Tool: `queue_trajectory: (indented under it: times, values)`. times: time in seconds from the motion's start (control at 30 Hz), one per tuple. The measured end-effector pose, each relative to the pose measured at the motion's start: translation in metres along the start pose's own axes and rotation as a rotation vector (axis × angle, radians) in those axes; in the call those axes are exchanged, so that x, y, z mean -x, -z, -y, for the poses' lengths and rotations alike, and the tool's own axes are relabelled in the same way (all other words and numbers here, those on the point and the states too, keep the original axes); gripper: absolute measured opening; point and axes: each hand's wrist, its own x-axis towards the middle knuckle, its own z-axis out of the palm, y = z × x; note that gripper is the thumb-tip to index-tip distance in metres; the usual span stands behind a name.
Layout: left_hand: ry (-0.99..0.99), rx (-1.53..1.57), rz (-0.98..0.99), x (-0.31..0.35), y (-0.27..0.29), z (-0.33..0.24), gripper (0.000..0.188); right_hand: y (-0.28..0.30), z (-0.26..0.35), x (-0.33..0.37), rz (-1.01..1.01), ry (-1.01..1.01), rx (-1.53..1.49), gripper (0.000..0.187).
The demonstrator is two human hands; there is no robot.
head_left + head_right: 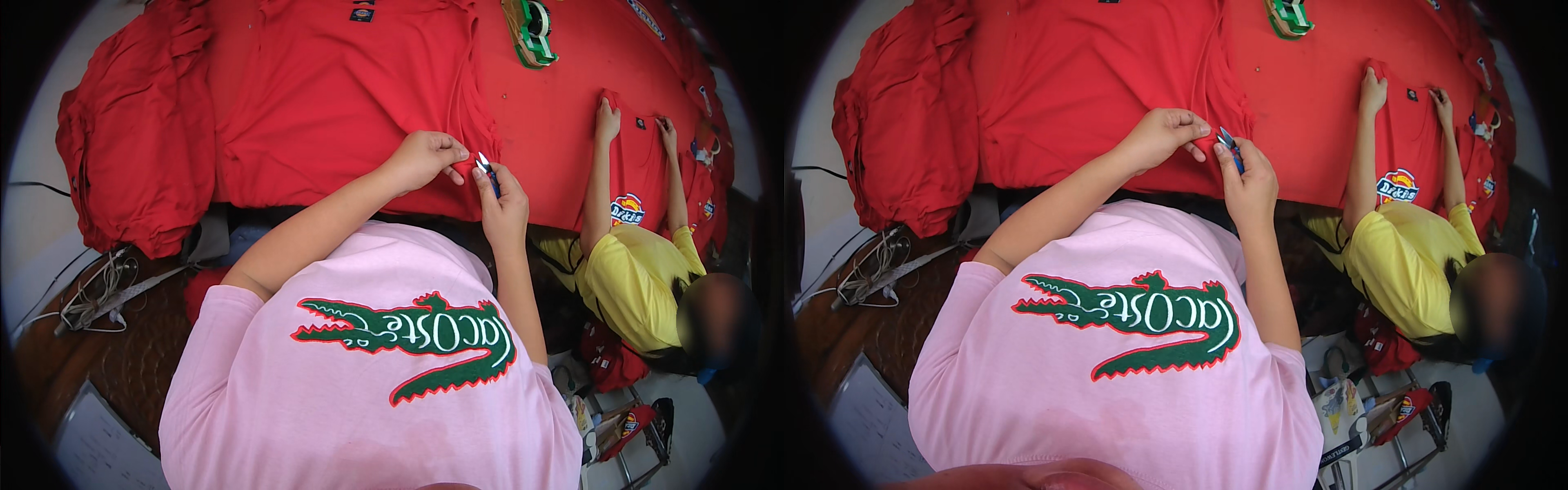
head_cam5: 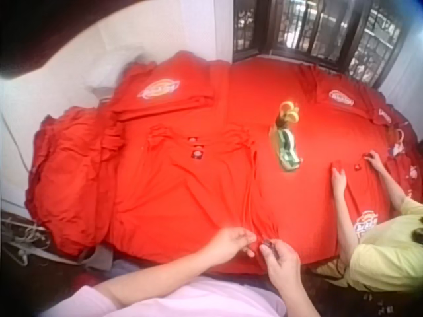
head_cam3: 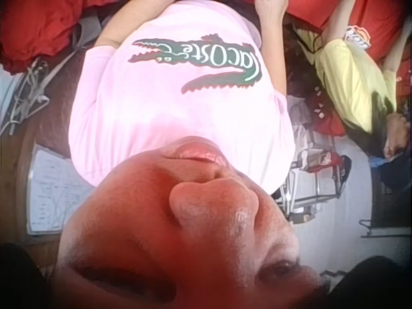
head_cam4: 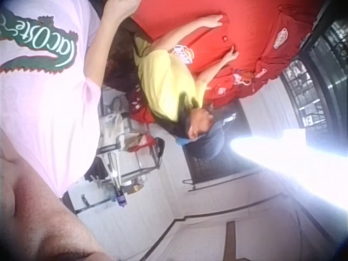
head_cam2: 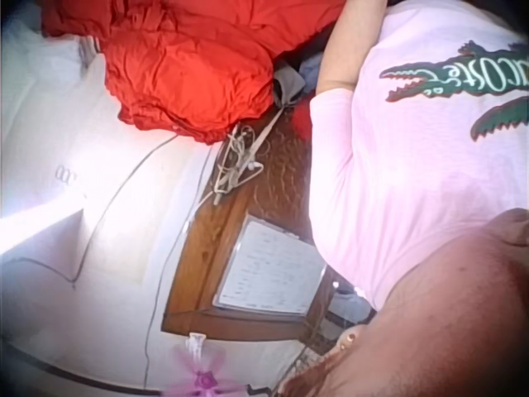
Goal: The person trims loose threads from a red shirt using shears, spreads the shirt flat on a table to align it, and then folds the shirt into a rectangular shape before stacking it with others.
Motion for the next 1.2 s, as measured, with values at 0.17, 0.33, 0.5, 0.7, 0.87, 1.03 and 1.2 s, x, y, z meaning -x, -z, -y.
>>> queue_trajectory:
  times: [0.17,0.33,0.5,0.7,0.87,1.03,1.2]
  values:
    - [0.002,0.005,0.006,-0.004,-0.002,0.003,0.023,0.0,-0.003,-0.007,0.019,0.01,-0.055,0.028]
    - [0.01,0.037,0.012,-0.007,-0.002,0.003,0.023,0.0,-0.006,-0.009,0.045,-0.041,-0.091,0.027]
    - [-0.016,0.043,0.049,-0.008,0.001,0.008,0.022,-0.009,-0.031,-0.012,0.127,-0.115,-0.4,0.022]
    - [-0.049,0.04,0.044,-0.005,-0.001,0.007,0.022,-0.006,-0.03,-0.013,0.17,-0.13,-0.517,0.017]
    - [-0.041,0.026,0.041,-0.004,0.0,0.006,0.022,-0.006,-0.028,-0.011,0.142,-0.111,-0.474,0.017]
    - [-0.077,-0.019,0.045,-0.002,-0.002,0.002,0.021,-0.003,-0.024,-0.009,0.092,-0.085,-0.363,0.016]
    - [-0.09,0.01,0.045,-0.002,-0.004,0.005,0.021,-0.002,-0.025,-0.011,0.115,-0.084,-0.445,0.015]
